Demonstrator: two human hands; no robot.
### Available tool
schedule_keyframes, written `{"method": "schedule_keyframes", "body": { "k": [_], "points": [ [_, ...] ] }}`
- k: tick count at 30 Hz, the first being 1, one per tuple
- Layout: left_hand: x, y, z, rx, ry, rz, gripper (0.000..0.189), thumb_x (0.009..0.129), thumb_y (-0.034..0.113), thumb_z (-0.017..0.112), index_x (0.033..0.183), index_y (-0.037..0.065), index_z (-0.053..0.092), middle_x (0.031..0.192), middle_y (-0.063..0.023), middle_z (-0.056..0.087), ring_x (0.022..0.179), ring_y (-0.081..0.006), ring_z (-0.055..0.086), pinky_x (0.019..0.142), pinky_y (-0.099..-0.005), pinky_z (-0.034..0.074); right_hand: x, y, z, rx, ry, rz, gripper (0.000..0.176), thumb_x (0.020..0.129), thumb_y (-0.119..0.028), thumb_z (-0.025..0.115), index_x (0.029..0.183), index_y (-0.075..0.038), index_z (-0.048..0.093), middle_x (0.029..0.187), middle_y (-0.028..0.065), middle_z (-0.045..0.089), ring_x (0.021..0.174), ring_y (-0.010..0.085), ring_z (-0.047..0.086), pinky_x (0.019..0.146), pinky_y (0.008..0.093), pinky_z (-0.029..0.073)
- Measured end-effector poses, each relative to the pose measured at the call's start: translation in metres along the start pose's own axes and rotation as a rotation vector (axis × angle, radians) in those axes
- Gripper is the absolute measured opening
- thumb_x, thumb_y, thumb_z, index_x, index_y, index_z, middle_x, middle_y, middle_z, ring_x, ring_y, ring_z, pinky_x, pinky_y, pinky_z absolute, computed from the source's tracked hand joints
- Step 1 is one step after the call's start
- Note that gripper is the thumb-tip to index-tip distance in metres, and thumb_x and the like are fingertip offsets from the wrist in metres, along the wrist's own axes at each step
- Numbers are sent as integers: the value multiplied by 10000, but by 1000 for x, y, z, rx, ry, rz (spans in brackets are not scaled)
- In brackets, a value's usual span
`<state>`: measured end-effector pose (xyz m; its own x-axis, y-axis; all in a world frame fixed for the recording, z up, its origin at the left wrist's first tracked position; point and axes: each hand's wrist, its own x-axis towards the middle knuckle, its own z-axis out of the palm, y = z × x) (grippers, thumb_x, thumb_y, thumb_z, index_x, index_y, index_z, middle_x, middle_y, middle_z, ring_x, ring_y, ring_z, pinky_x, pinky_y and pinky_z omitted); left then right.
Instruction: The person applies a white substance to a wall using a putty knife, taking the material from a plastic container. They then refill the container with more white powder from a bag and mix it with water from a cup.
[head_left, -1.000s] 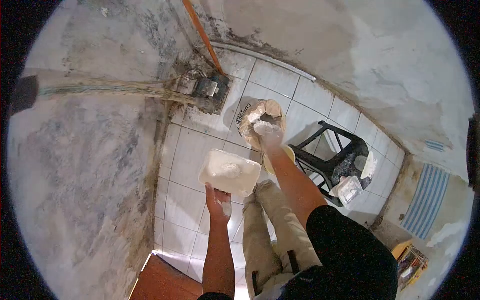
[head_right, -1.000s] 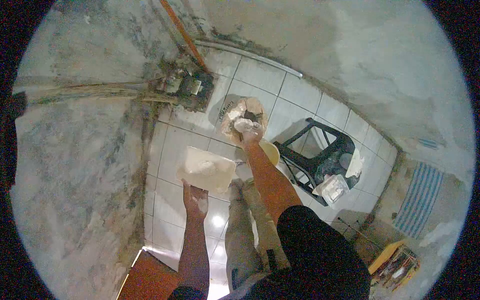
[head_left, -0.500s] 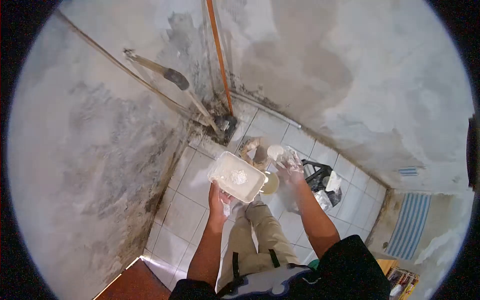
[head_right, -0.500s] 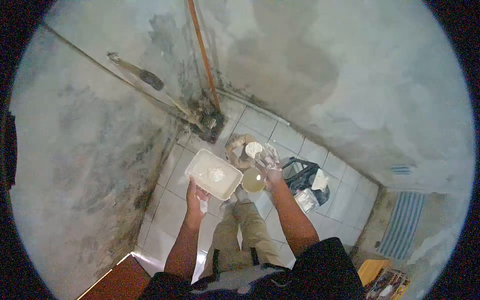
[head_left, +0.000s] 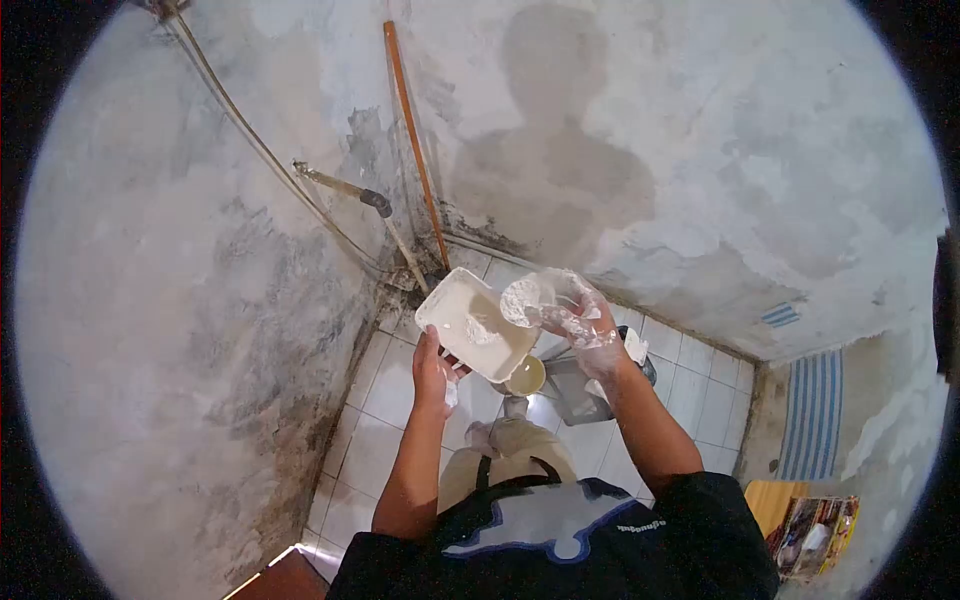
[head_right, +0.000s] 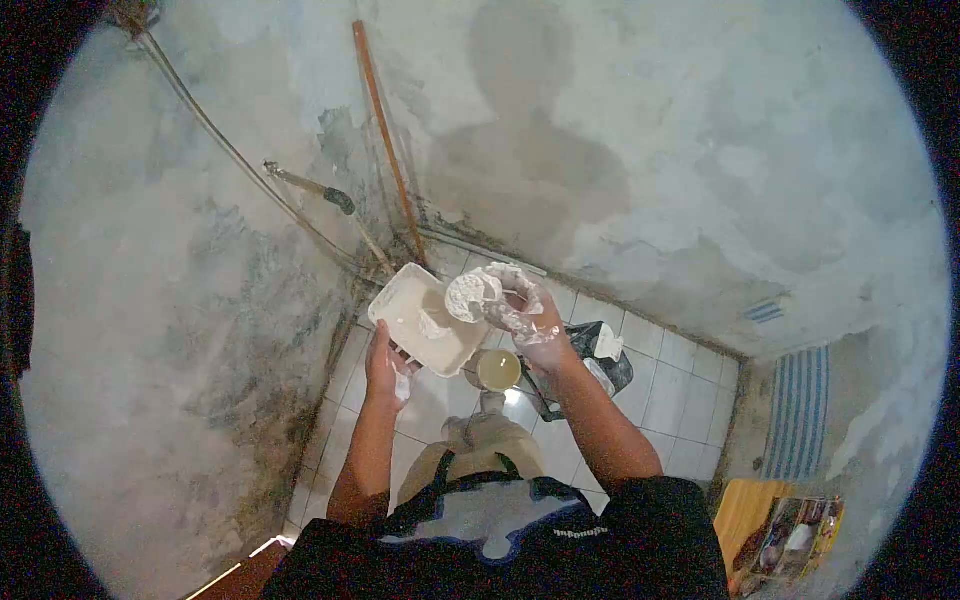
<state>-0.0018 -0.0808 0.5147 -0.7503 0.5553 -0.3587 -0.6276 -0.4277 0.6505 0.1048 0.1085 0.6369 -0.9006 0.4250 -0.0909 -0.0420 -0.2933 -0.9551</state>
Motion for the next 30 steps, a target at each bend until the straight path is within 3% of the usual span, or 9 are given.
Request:
{"method": "schedule_keyframes", "body": {
  "k": [8, 12, 14, 17, 21, 23, 24, 26, 30],
  "points": [
    [-34, 28, 22, 69, 26, 30, 510, 934, 498, 491, 1228, 82, 478, 1188, -107, 536, 1004, -266, 585, 773, -449, 519, -11, -13, 16, -502, -98, -284, 477, 757, -122, 763, 1173, -2, 563, 1135, 88, 622, 1057, 184, 583, 931, 323, 450],
    [-42, 29, 24, 47, 38, 81, 495, 932, 494, 499, 1215, 88, 494, 1157, -97, 550, 984, -260, 590, 744, -439, 524, -17, -19, 23, -555, -129, -276, 498, 719, -145, 792, 1146, -1, 580, 1124, 104, 622, 1049, 192, 585, 919, 324, 460],
    [-45, 28, 23, 23, 59, 92, 498, 931, 492, 503, 1213, 81, 491, 1135, -91, 553, 962, -254, 594, 744, -439, 525, -16, -13, 20, -824, -112, -401, 547, 691, -181, 807, 1154, -1, 578, 1118, 127, 624, 1039, 213, 593, 903, 332, 473],
    [-51, 29, 23, 5, 42, 109, 503, 928, 497, 507, 1206, 78, 493, 1145, -87, 540, 958, -256, 591, 753, -444, 521, -18, -12, 26, -699, -97, -410, 589, 684, -222, 809, 1173, 4, 571, 1131, 149, 621, 1032, 239, 603, 881, 345, 486],
    [-59, 28, 29, -16, 63, 116, 498, 928, 492, 509, 1208, 80, 488, 1155, -88, 534, 957, -257, 588, 764, -448, 517, -29, -36, 37, -804, -111, -389, 606, 681, -211, 811, 1183, 18, 561, 1138, 159, 609, 1050, 243, 599, 880, 350, 496],
    [-62, 27, 33, 11, 68, 124, 500, 925, 496, 510, 1219, 93, 482, 1165, -85, 533, 965, -258, 582, 769, -448, 511, -26, -34, 33, -965, -98, -592, 564, 703, -193, 797, 1164, 32, 563, 1142, 143, 589, 1056, 226, 589, 869, 351, 510],
    [-64, 25, 33, 8, 70, 133, 500, 925, 496, 510, 1219, 93, 482, 1165, -85, 533, 965, -258, 582, 769, -448, 511, -27, -33, 35, -964, -107, -599, 564, 703, -193, 797, 1164, 32, 563, 1142, 143, 589, 1056, 226, 589, 869, 351, 510],
    [-67, 23, 32, 21, 50, 117, 498, 926, 499, 501, 1226, 103, 478, 1173, -84, 531, 986, -261, 577, 775, -453, 507, -30, -31, 43, -497, -137, -435, 537, 725, -191, 776, 1158, 41, 559, 1144, 145, 573, 1052, 230, 589, 863, 361, 517],
    [-76, 25, 41, 51, 42, 111, 496, 927, 503, 492, 1230, 110, 479, 1184, -85, 529, 1003, -265, 574, 788, -463, 501, -29, -32, 39, -607, -93, -641, 536, 731, -211, 758, 1161, 37, 556, 1164, 154, 566, 1039, 256, 596, 849, 373, 523]
  ]
}}
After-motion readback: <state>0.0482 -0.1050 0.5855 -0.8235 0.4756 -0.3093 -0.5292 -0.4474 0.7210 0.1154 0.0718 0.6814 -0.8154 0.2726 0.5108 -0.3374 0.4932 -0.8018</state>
